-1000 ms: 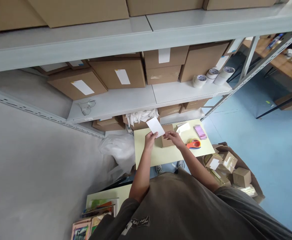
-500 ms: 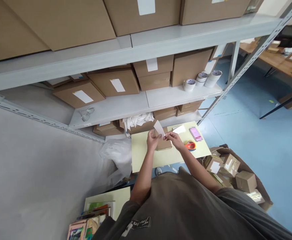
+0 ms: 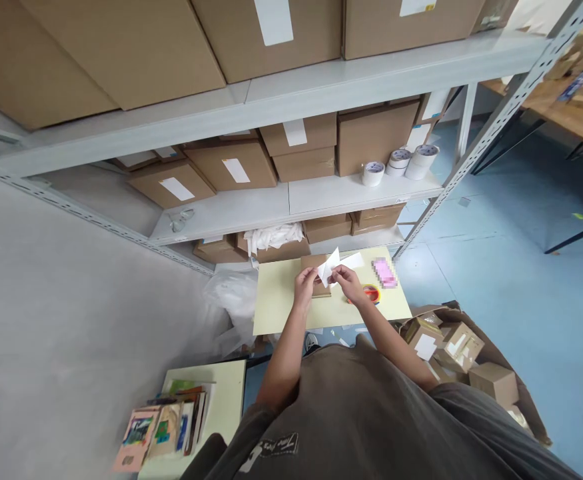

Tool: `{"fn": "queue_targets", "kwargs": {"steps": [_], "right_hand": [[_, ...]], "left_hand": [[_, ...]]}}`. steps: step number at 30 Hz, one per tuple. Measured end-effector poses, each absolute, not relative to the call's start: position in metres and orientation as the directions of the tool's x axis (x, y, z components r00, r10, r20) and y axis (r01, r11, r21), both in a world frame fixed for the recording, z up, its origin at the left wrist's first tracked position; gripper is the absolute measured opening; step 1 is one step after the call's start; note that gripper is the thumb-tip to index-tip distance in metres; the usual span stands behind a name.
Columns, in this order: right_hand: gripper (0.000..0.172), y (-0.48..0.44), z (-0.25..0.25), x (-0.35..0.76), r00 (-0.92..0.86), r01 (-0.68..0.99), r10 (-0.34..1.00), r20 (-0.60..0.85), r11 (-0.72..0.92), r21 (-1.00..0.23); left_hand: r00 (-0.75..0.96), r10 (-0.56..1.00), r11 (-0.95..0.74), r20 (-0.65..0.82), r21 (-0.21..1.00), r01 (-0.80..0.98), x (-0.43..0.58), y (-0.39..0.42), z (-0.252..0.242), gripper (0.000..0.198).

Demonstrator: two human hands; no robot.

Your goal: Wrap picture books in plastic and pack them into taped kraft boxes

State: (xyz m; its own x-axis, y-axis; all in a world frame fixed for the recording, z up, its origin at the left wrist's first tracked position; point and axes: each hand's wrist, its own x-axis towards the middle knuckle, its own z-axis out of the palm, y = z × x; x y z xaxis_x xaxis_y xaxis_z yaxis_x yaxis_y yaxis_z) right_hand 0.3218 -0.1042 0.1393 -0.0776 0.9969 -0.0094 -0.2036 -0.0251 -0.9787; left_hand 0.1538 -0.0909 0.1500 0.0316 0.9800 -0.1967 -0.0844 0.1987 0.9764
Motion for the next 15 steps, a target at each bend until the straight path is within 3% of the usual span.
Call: {"fn": "queue_targets", "kwargs": {"steps": [4, 10, 15], "right_hand": [[0.039, -0.109, 0.133, 0.33, -0.094, -0.23, 0.995, -0.029, -0.05, -0.972], [0.032, -0.102, 0.127, 0.318, -0.076, -0.231, 0.996, -0.037, -0.053, -0.972], [0.039, -0.086, 0.127, 0.296, -0.05, -0.192, 0.998, -0.039, -0.048, -0.98]], "left_hand": [[0.119, 0.976, 0.195, -0.181, 0.973, -0.123, 0.161, -0.105, 0.146, 0.074], [0.05, 0.996, 0.062, -0.069, 0.99, 0.128, 0.159, -0.104, 0.147, 0.052], [0.092, 0.994, 0.039, -0.052, 0.99, 0.137, 0.139, -0.079, 0.136, 0.048]]}}
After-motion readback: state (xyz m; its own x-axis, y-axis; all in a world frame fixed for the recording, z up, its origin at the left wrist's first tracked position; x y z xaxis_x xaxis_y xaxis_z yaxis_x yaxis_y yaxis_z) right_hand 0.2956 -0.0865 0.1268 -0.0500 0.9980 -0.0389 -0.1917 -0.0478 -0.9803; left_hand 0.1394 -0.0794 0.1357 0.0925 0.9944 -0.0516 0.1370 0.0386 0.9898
